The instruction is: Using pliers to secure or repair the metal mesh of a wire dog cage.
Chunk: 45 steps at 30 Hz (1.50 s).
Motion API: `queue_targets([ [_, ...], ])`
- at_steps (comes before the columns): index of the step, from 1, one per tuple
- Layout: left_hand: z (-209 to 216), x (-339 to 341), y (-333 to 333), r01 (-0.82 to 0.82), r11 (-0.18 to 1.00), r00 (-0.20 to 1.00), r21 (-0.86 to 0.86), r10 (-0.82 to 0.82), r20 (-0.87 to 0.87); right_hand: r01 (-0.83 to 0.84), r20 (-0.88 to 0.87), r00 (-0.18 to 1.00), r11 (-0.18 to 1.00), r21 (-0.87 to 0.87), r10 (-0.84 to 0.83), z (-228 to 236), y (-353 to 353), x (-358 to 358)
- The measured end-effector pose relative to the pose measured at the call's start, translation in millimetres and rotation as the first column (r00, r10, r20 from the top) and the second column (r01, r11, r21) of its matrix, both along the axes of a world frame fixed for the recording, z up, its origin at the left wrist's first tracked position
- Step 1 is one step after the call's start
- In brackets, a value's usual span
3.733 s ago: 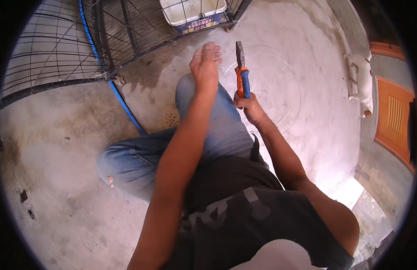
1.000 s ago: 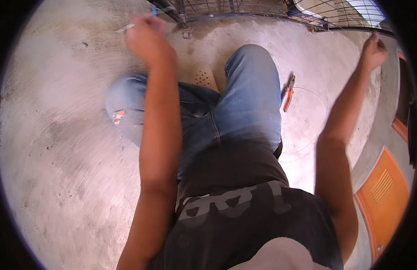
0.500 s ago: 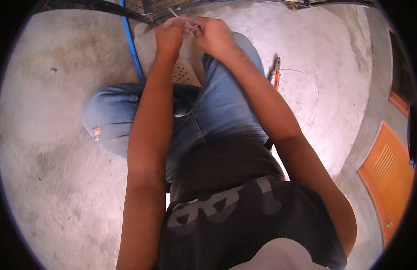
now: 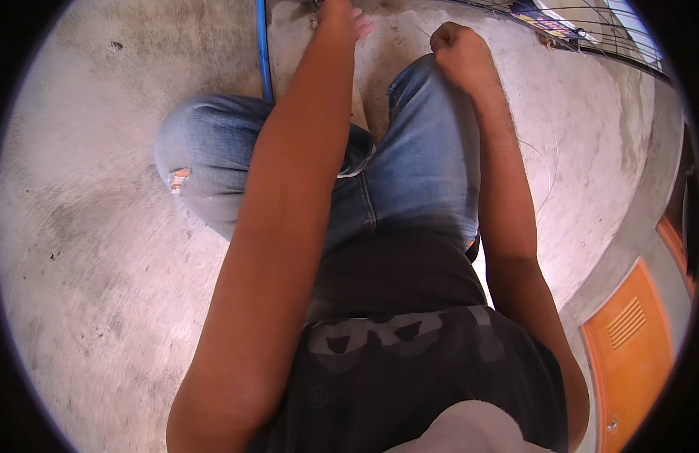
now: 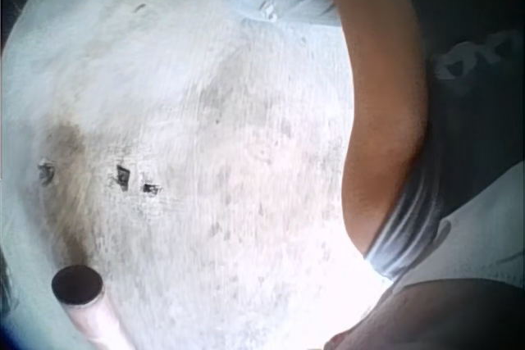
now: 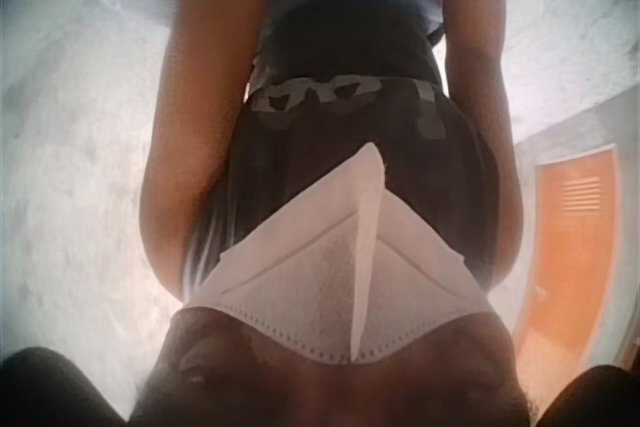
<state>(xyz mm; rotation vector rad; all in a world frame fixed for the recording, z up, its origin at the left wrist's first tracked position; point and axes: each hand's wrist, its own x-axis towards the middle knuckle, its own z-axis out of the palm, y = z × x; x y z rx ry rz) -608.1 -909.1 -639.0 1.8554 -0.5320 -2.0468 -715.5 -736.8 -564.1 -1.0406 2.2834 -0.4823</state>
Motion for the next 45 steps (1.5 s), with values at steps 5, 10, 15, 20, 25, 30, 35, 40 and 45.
queue_targets([
  [5,-48.4,-1.5,-30.6,0.042,0.997,0.995,0.070,-0.036,-0.094,-0.034,0.072,0.997,0.998,-0.055,0.038,-22.2,-31.4,34.9],
  [10,-53.4,10.5,-31.7,0.059,0.998,0.983,-0.016,-0.061,-0.172,-0.054,0.032,0.998,0.994,0.090,0.052,-22.9,-48.9,42.4],
  [15,-52.9,28.2,-19.5,-0.039,0.981,0.948,-0.189,-0.023,-0.319,-0.045,0.032,0.999,0.992,0.119,0.041,-17.0,-52.7,33.1],
  [20,-52.3,17.2,-1.0,-0.079,0.961,0.952,-0.263,-0.005,-0.305,-0.071,-0.137,0.987,0.992,0.102,0.085,-29.3,-47.0,16.0],
  [25,-50.8,18.2,-0.4,-0.055,0.943,0.974,-0.329,-0.023,-0.227,-0.108,-0.112,0.988,0.994,-0.013,0.106,-22.7,-27.4,-17.6],
  [30,-43.9,11.5,4.4,-0.058,0.948,0.974,-0.312,-0.015,-0.226,0.002,-0.025,1.000,0.995,-0.097,-0.004,-35.2,-24.5,-18.3],
  [35,-51.0,9.8,-2.3,-0.076,0.956,0.934,-0.282,-0.030,-0.355,-0.142,-0.152,0.980,0.988,-0.060,0.131,-62.3,-11.7,-69.6],
  [40,-34.1,-1.2,8.6,-0.126,0.970,0.923,-0.208,0.038,-0.384,-0.032,0.194,0.979,0.993,-0.114,0.054,-86.9,-3.1,-54.2],
  [45,-34.5,8.1,0.9,-0.066,0.970,0.920,-0.233,-0.032,-0.391,0.278,0.606,0.786,0.947,-0.162,-0.127,-140.1,-13.8,-25.3],
])
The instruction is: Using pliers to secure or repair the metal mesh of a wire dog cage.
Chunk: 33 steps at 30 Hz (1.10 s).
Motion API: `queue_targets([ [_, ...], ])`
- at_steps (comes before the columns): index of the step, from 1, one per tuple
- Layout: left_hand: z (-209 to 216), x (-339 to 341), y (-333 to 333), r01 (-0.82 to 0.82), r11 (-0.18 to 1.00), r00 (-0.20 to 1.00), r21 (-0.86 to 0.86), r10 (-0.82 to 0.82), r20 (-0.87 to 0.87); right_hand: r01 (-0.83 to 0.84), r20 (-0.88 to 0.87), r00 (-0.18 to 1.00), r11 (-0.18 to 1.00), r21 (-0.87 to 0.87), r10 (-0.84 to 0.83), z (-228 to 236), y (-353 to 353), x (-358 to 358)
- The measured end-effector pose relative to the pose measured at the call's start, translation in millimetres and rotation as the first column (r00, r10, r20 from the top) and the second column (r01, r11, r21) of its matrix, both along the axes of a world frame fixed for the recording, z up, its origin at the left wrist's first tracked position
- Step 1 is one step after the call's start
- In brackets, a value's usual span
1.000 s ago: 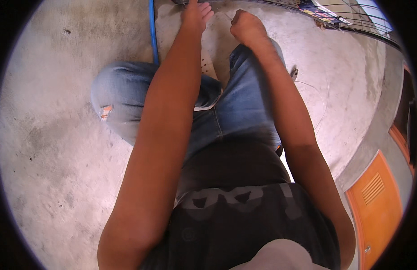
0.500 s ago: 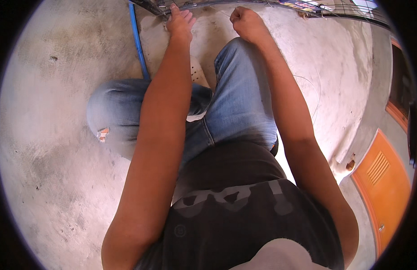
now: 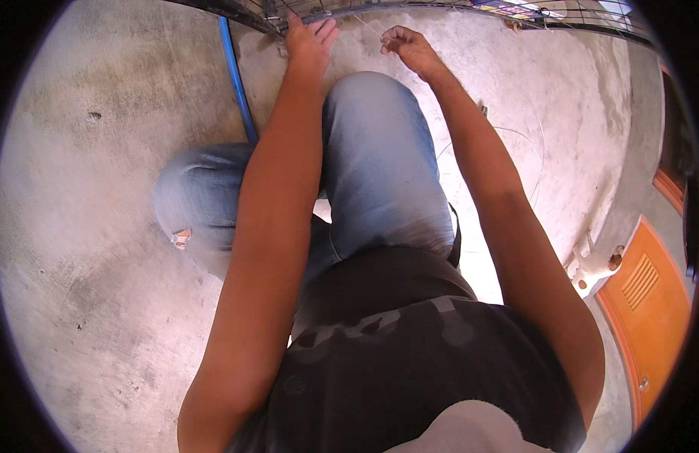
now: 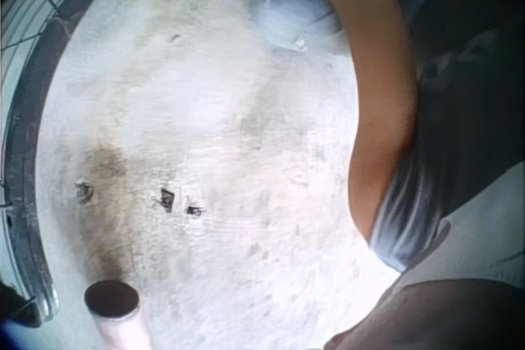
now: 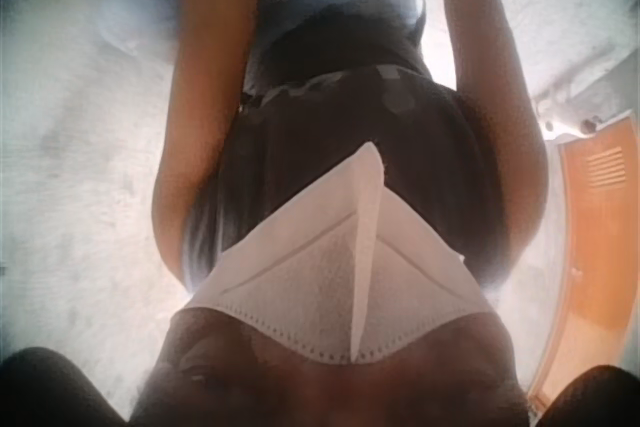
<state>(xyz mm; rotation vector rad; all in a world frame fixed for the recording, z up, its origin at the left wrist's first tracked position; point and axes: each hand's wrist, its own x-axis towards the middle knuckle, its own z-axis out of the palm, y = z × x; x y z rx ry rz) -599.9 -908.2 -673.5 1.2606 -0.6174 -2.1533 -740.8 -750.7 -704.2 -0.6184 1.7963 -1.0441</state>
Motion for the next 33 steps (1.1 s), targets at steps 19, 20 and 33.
queue_targets([
  [19,10.4,-9.6,-3.6,-0.036,0.989,0.999,0.147,0.035,0.008,0.429,0.450,0.840,0.879,-0.206,-0.304,-31.8,-49.4,9.0],
  [20,9.4,-8.6,-4.3,-0.038,0.988,0.999,0.147,0.037,0.009,0.427,0.451,0.840,0.881,-0.206,-0.302,-32.5,-52.7,8.7],
  [33,48.0,-29.9,37.8,0.536,0.665,0.798,-0.520,-0.198,0.570,0.342,0.421,0.873,0.924,-0.168,-0.247,-45.5,-51.1,-4.3],
])
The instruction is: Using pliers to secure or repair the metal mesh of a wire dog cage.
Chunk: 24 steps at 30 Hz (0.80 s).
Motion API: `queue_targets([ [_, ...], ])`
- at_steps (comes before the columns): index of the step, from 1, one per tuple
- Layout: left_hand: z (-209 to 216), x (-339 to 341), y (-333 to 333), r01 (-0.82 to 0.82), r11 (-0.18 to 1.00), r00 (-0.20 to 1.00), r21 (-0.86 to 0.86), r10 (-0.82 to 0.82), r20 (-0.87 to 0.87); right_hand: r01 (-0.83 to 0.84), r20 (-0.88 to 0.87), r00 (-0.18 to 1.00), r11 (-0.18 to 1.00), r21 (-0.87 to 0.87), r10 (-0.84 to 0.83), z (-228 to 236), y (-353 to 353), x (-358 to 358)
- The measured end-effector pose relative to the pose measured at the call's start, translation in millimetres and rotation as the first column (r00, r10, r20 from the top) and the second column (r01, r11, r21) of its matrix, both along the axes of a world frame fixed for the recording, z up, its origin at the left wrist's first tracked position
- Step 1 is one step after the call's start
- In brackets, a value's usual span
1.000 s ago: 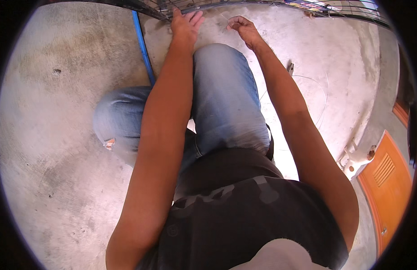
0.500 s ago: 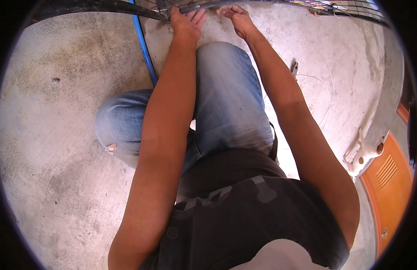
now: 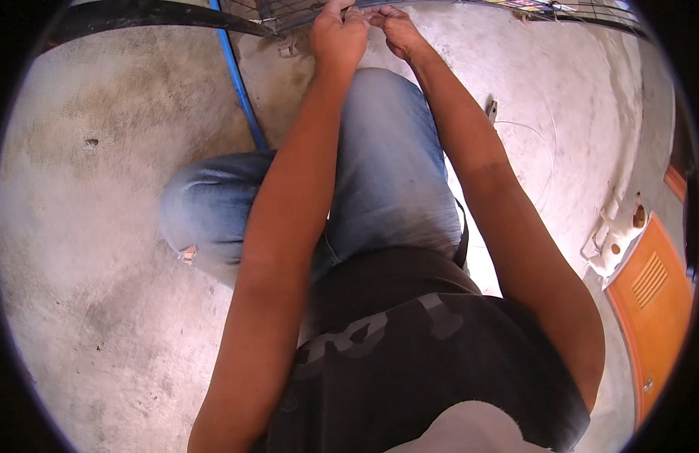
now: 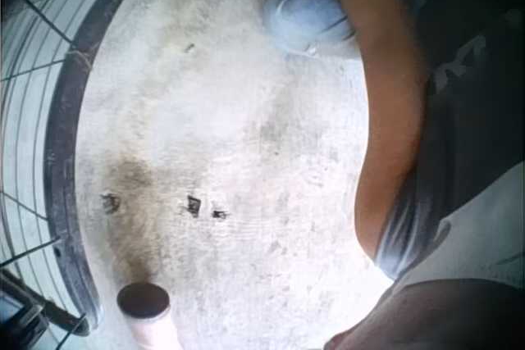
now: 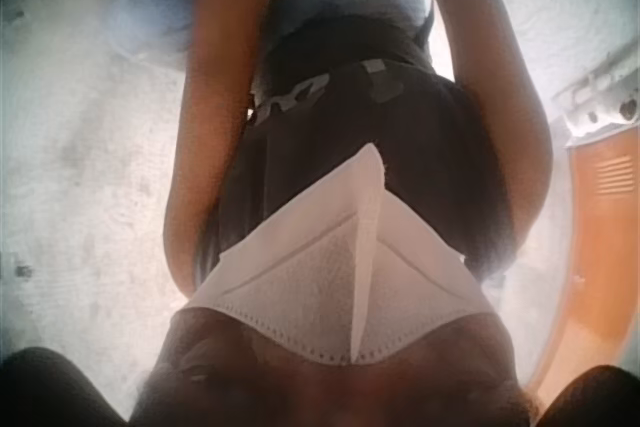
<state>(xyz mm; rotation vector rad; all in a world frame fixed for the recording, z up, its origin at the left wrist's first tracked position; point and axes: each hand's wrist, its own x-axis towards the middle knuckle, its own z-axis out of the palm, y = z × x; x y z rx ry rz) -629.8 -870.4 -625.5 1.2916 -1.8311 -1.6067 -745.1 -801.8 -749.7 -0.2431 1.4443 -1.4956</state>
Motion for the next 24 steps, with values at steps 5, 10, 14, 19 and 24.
queue_targets([
  [5,-0.8,-2.2,-6.6,0.255,0.921,0.945,-0.294,-0.172,0.279,-0.002,0.085,0.996,1.000,-0.006,0.003,12.6,-4.4,2.9],
  [10,-12.0,-22.2,4.8,0.411,0.874,0.814,-0.259,-0.224,0.535,-0.033,0.076,0.996,0.999,-0.025,0.035,-2.3,-1.2,-9.5],
  [14,-8.5,-43.6,7.0,0.455,0.884,0.721,-0.106,-0.296,0.626,-0.021,0.107,0.994,1.000,0.017,0.019,-21.4,14.3,-29.2],
  [19,-18.8,-14.6,-3.2,0.171,0.981,0.973,-0.094,-0.152,0.175,-0.006,0.064,0.998,1.000,0.016,0.005,0.6,-5.4,-0.6],
  [24,-6.6,-31.2,12.6,0.238,0.902,0.951,-0.359,-0.142,0.273,-0.015,-0.063,0.998,1.000,0.013,0.016,-14.1,2.0,-19.9],
])
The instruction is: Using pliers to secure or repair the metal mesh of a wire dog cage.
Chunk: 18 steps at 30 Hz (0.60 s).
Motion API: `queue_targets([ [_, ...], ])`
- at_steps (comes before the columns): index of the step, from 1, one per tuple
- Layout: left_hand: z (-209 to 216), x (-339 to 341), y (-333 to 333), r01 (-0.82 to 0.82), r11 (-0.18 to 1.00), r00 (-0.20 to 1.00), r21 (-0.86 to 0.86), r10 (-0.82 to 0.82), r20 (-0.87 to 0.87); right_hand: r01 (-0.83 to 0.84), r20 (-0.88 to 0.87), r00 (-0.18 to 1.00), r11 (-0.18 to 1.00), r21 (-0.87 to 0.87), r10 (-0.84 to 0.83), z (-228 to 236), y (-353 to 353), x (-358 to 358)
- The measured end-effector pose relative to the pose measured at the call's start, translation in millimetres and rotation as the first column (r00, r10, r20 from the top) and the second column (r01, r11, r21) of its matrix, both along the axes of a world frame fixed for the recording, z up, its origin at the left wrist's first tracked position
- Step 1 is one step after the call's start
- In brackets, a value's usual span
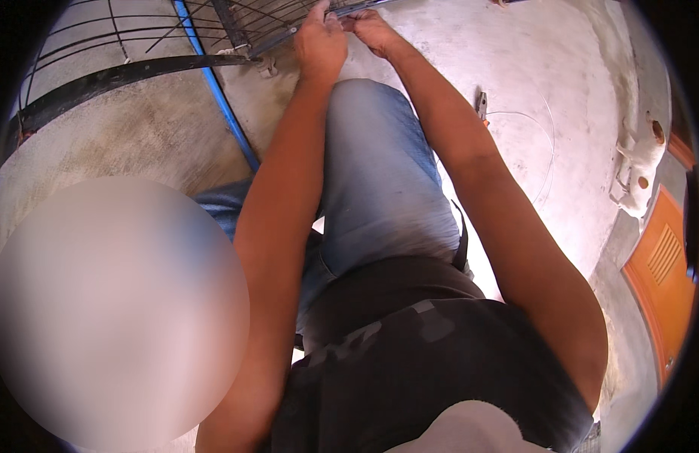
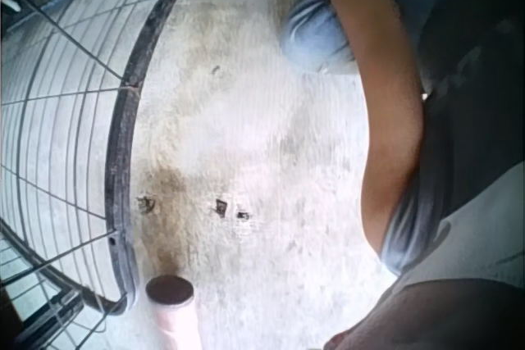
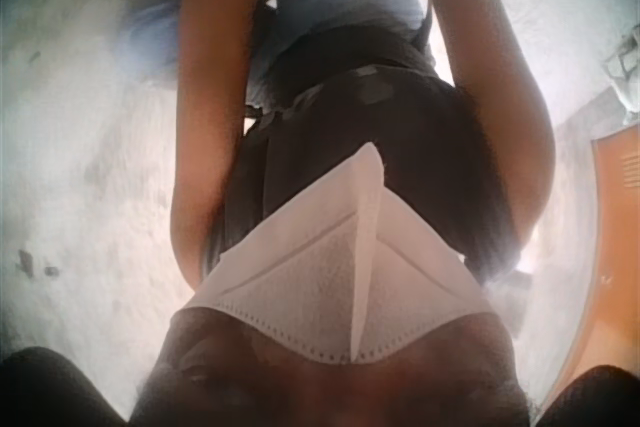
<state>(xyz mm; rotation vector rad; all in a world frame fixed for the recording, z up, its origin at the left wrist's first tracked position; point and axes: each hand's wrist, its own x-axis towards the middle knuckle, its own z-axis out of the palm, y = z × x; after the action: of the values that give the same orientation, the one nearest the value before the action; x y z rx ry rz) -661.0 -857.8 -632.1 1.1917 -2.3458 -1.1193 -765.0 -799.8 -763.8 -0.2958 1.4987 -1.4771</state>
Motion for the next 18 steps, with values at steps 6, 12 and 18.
queue_targets([
  [6,-22.1,6.8,-14.4,-0.070,0.981,0.996,-0.182,0.058,-0.071,-0.020,-0.131,0.991,0.999,0.049,0.027,17.8,-8.8,12.2],
  [12,-23.2,4.7,-10.6,-0.054,0.979,0.997,-0.197,0.042,-0.066,-0.065,-0.324,0.940,0.988,0.136,0.107,14.5,3.7,8.6],
  [18,-25.5,20.6,-16.0,0.037,0.980,0.982,-0.197,-0.072,-0.173,-0.116,-0.401,0.891,0.961,0.250,0.212,30.2,8.6,12.8],
])
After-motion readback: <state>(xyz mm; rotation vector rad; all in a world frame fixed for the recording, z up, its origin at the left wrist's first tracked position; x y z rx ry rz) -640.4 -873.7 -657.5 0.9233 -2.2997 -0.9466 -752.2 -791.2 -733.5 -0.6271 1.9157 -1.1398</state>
